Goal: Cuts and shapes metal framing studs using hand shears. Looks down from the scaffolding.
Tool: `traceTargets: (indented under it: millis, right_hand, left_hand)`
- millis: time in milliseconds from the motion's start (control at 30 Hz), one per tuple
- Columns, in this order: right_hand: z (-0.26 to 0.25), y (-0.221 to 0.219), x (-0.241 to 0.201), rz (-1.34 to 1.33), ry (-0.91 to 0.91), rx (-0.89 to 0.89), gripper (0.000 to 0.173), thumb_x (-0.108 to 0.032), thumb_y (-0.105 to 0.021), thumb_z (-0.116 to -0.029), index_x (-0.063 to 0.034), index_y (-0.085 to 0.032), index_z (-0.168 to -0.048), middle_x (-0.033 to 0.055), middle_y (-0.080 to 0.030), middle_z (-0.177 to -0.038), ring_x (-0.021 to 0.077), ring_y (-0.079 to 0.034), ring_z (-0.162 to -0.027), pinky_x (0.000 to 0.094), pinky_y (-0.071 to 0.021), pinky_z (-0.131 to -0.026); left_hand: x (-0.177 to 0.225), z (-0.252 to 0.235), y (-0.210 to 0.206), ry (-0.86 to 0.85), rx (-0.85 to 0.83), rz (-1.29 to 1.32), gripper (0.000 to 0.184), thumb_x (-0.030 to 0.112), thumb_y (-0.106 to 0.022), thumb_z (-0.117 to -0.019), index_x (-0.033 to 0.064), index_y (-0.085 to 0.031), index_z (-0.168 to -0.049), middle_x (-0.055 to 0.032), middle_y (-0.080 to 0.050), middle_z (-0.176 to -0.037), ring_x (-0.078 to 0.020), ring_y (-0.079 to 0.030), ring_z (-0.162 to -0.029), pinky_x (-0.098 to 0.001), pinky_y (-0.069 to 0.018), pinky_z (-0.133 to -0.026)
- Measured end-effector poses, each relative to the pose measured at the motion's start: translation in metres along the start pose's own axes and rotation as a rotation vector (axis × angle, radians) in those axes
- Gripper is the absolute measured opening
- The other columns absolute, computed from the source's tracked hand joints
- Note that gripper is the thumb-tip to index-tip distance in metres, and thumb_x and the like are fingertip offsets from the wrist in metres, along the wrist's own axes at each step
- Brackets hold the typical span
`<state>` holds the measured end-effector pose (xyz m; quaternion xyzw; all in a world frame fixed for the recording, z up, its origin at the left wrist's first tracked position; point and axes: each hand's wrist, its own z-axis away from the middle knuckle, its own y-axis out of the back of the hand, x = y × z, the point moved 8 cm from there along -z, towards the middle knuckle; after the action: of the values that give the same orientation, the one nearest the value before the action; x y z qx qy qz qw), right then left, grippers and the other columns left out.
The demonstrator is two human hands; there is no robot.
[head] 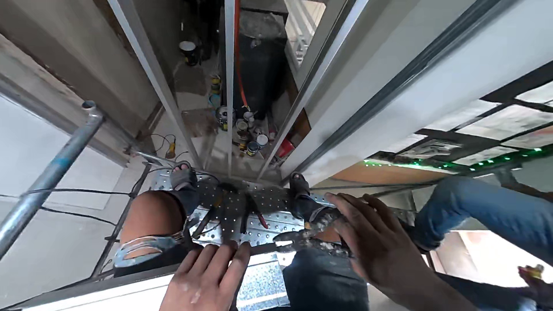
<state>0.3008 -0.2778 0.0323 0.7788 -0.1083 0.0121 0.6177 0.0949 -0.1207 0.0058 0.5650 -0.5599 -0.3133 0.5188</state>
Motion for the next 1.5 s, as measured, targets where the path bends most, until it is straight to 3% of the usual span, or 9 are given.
traceTargets:
  millis: [100, 267, 400, 500, 600, 733, 867, 1033, 1500]
  right_hand:
    - [-0.007, -0.001, -0.006, -0.056, 0.062, 0.032, 0.020, -0.025, -0.051, -0.1024, -0.0124, -0.067, -0.099, 0.0119, -0.067, -0.127, 0.0315, -0.064, -0.121, 0.0582, -0.0462, -0.107]
    - [-0.021, 0.006, -0.008, -0.084, 0.285, 0.128, 0.028, -0.033, -0.051, -0.1045, -0.0123, -0.063, -0.089, 0.0125, -0.068, -0.107, 0.0280, -0.067, -0.089, 0.0423, -0.0558, -0.075]
    - [-0.034, 0.005, -0.007, -0.101, 0.417, 0.138, 0.024, -0.028, -0.054, -0.1028, -0.0121, -0.060, -0.086, 0.0120, -0.067, -0.109, 0.0270, -0.064, -0.091, 0.0415, -0.0539, -0.076]
    - [-0.038, -0.001, -0.004, -0.055, 0.329, 0.069, 0.019, -0.025, -0.053, -0.1019, -0.0130, -0.066, -0.094, 0.0094, -0.067, -0.121, 0.0266, -0.065, -0.111, 0.0475, -0.0513, -0.096]
    - [-0.026, -0.010, 0.022, -0.113, 0.225, -0.120, 0.026, -0.027, -0.054, -0.0989, -0.0090, -0.071, -0.103, 0.0101, -0.062, -0.141, 0.0304, -0.055, -0.136, 0.0621, -0.0384, -0.115]
    - [0.011, -0.023, 0.033, -0.469, -0.033, -0.782, 0.023, -0.028, -0.070, -0.0903, -0.0104, -0.072, -0.105, 0.0115, -0.069, -0.124, 0.0337, -0.069, -0.107, 0.0608, -0.0563, -0.086]
    - [0.031, -0.028, 0.008, -0.644, -0.013, -1.143, 0.027, -0.032, -0.062, -0.1006, -0.0094, -0.071, -0.112, 0.0081, -0.063, -0.139, 0.0323, -0.068, -0.111, 0.0595, -0.0545, -0.090]
    - [0.020, -0.019, -0.003, -0.673, 0.042, -1.151, 0.031, -0.035, -0.060, -0.1015, -0.0115, -0.069, -0.120, 0.0065, -0.062, -0.140, 0.0302, -0.069, -0.107, 0.0579, -0.0550, -0.087]
    - [0.017, -0.009, -0.015, -0.540, 0.097, -1.144, 0.029, -0.038, -0.059, -0.1000, -0.0120, -0.069, -0.105, 0.0089, -0.068, -0.120, 0.0302, -0.069, -0.095, 0.0559, -0.0555, -0.077]
  left_hand:
    - [0.000, 0.004, 0.001, -0.021, -0.017, 0.027, 0.078, 0.074, -0.062, -0.0796, 0.0161, -0.062, -0.133, -0.0087, -0.071, -0.113, -0.0270, -0.067, -0.091, -0.0430, -0.0523, -0.074]
    - [0.001, 0.016, 0.003, -0.036, -0.012, 0.058, 0.075, 0.072, -0.060, -0.0839, 0.0154, -0.062, -0.133, -0.0071, -0.072, -0.118, -0.0253, -0.067, -0.094, -0.0415, -0.0525, -0.077]
    - [0.003, 0.023, 0.001, -0.061, -0.020, 0.092, 0.071, 0.067, -0.060, -0.0863, 0.0155, -0.061, -0.135, -0.0060, -0.072, -0.121, -0.0247, -0.068, -0.099, -0.0412, -0.0530, -0.080]
    - [-0.004, 0.019, -0.001, -0.056, -0.018, 0.072, 0.072, 0.069, -0.058, -0.0869, 0.0164, -0.061, -0.136, -0.0048, -0.071, -0.121, -0.0242, -0.067, -0.098, -0.0411, -0.0527, -0.079]
    - [-0.003, 0.020, -0.011, -0.077, -0.037, 0.037, 0.069, 0.062, -0.060, -0.0867, 0.0173, -0.060, -0.139, -0.0042, -0.071, -0.122, -0.0254, -0.067, -0.098, -0.0423, -0.0520, -0.079]
    - [0.000, 0.021, -0.014, -0.088, -0.061, 0.042, 0.069, 0.062, -0.058, -0.0882, 0.0169, -0.058, -0.140, -0.0044, -0.070, -0.124, -0.0262, -0.067, -0.100, -0.0432, -0.0525, -0.080]
    - [0.004, 0.019, -0.017, -0.135, -0.097, 0.063, 0.067, 0.062, -0.058, -0.0902, 0.0174, -0.059, -0.140, -0.0038, -0.070, -0.124, -0.0258, -0.067, -0.100, -0.0428, -0.0528, -0.080]
    - [0.008, 0.024, -0.020, -0.182, -0.117, 0.067, 0.064, 0.056, -0.063, -0.0887, 0.0174, -0.059, -0.139, -0.0036, -0.071, -0.123, -0.0252, -0.067, -0.101, -0.0417, -0.0531, -0.082]
    - [0.006, 0.023, -0.020, -0.186, -0.102, 0.050, 0.068, 0.062, -0.057, -0.0901, 0.0169, -0.057, -0.141, -0.0036, -0.070, -0.123, -0.0244, -0.066, -0.099, -0.0408, -0.0518, -0.081]
